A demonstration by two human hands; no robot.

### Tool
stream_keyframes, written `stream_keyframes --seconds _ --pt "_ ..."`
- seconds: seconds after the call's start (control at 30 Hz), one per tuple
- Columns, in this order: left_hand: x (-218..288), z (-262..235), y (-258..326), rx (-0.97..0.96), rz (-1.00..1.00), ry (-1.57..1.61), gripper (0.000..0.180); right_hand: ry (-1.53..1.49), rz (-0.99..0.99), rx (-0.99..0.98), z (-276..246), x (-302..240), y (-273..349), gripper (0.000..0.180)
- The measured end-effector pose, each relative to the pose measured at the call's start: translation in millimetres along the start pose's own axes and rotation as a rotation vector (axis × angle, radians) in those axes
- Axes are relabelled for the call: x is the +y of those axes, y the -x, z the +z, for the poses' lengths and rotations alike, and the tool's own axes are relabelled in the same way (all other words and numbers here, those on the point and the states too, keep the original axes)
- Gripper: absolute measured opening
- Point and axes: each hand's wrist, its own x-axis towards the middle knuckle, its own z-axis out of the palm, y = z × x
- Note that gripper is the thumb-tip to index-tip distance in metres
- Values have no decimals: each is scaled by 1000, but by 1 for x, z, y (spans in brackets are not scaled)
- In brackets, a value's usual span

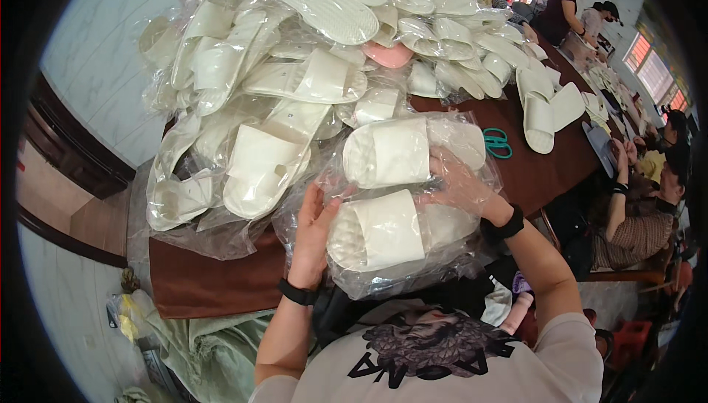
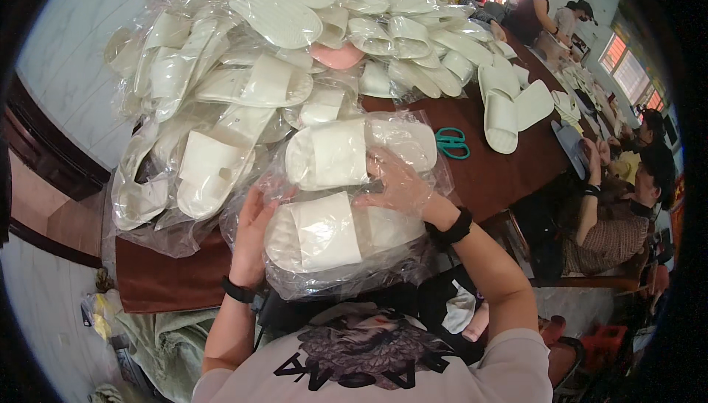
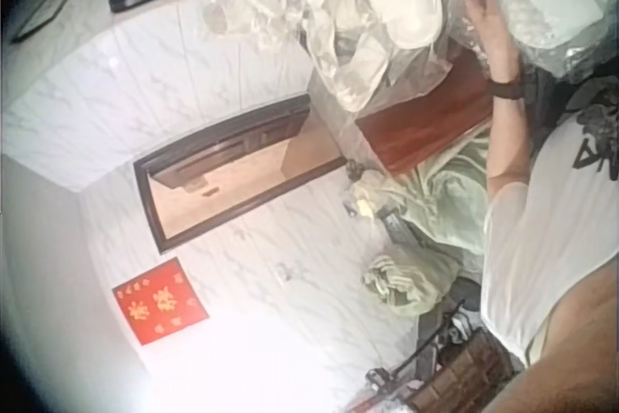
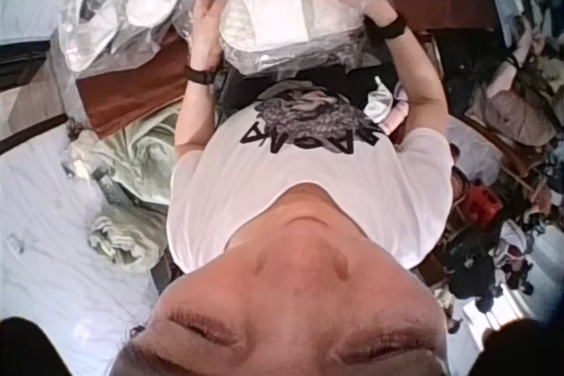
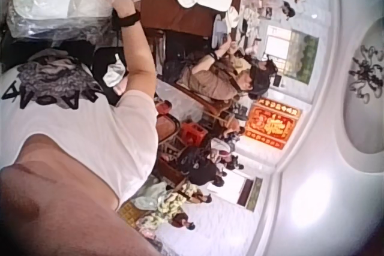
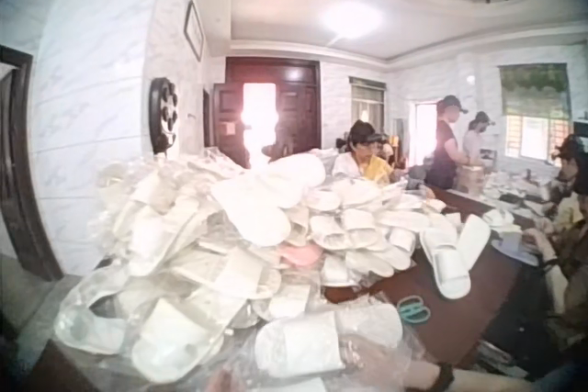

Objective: Sorting and packaging white sandals into large plastic bags in a factory workshop.

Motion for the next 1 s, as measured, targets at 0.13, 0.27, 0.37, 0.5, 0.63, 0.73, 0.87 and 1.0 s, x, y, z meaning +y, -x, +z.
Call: stream_keyframes --seconds 0.13,0.27,0.37,0.5,0.63,0.73,0.87,1.0 --pt "8 5 6 -36 -1 -16 54 49 85 -2 2 -19 -2 72" --pt "8 5 6 -107 21 -5 54 136 -68 79 8 -13 1 63" --pt "7 8 7 -107 30 -3 47 144 -184 103 7 -15 -2 52" --pt "-6 -4 0 41 62 -130 25 142 -270 175 5 -9 -5 40" --pt "-12 -15 -3 192 155 68 14 164 -212 224 -12 -2 3 37" --pt "-14 -14 -4 169 239 119 11 145 -77 169 -35 8 19 40" --pt "-7 -9 -3 191 157 85 9 58 -23 138 -55 24 41 36" --pt "-21 -28 -5 307 214 -25 9 -168 12 101 -68 66 71 36"
